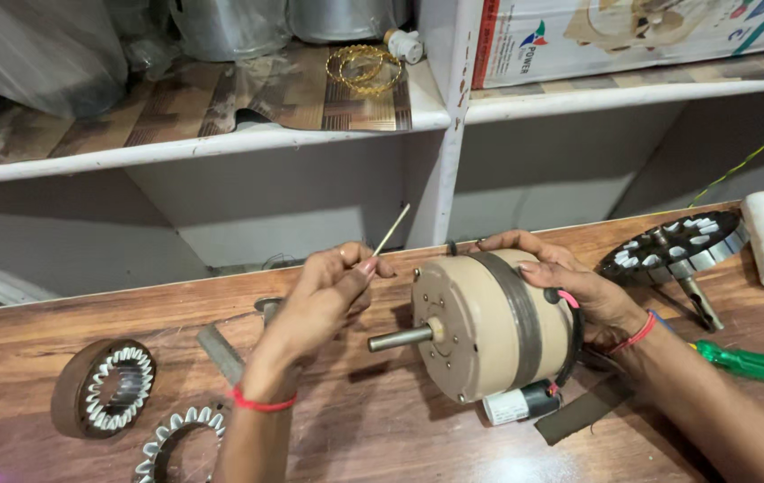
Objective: The person assembles a cylindrical motor by inserting a metal rod into the shaft, tightening screws on the end cap, and fitting a toothed metal ring onto the body. The person uses a screwdriver and pliers to secure components.
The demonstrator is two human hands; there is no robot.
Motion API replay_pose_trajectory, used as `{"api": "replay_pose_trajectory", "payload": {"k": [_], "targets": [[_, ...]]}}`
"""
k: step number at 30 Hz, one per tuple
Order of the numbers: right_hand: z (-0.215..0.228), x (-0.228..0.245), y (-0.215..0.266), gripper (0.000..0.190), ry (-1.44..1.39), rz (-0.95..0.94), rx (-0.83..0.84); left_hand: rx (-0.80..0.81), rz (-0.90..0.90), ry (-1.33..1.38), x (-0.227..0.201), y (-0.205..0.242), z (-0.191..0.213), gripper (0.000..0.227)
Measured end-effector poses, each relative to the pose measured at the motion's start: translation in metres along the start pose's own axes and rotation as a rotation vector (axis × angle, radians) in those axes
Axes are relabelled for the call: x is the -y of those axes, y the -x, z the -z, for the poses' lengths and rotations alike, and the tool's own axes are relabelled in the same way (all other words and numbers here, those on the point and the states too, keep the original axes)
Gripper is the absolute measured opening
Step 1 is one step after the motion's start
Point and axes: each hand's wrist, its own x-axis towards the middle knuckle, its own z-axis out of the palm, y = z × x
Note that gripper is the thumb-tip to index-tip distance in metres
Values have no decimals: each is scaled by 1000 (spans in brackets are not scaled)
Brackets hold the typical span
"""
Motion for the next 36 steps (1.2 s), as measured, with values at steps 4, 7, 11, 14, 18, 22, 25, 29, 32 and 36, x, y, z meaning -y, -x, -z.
{"api": "replay_pose_trajectory", "payload": {"k": [4, 7, 11, 14, 18, 22, 25, 29, 32, 36], "targets": [[10, -1, 2, 70, -61, 14, -40, -103, 64, -286, -26, 21, -4, 24], [11, -1, 5, 71, -110, 17, -42, -197, 181, -537, -44, 36, -17, 25], [9, 0, 4, 76, -74, 18, -50, -291, 1, -858, -58, 46, -38, 28], [9, 1, 4, 77, -68, 11, -64, -350, -91, -814, -68, 50, -48, 29], [10, 1, 4, 79, -65, 11, -46, -288, 55, -738, -80, 49, -56, 28], [13, 0, 2, 79, -96, 3, -36, -369, 138, -757, -85, 44, -61, 28], [15, -2, 3, 78, -103, 3, -46, -415, 82, -767, -82, 38, -59, 28], [18, -2, 3, 75, -77, 12, -28, -446, -19, -720, -73, 34, -55, 26], [18, -4, 2, 75, -82, 23, -15, -444, -40, -728, -67, 35, -54, 26], [19, -4, 3, 75, -92, 10, -20, -425, -156, -695, -62, 33, -55, 26]]}}
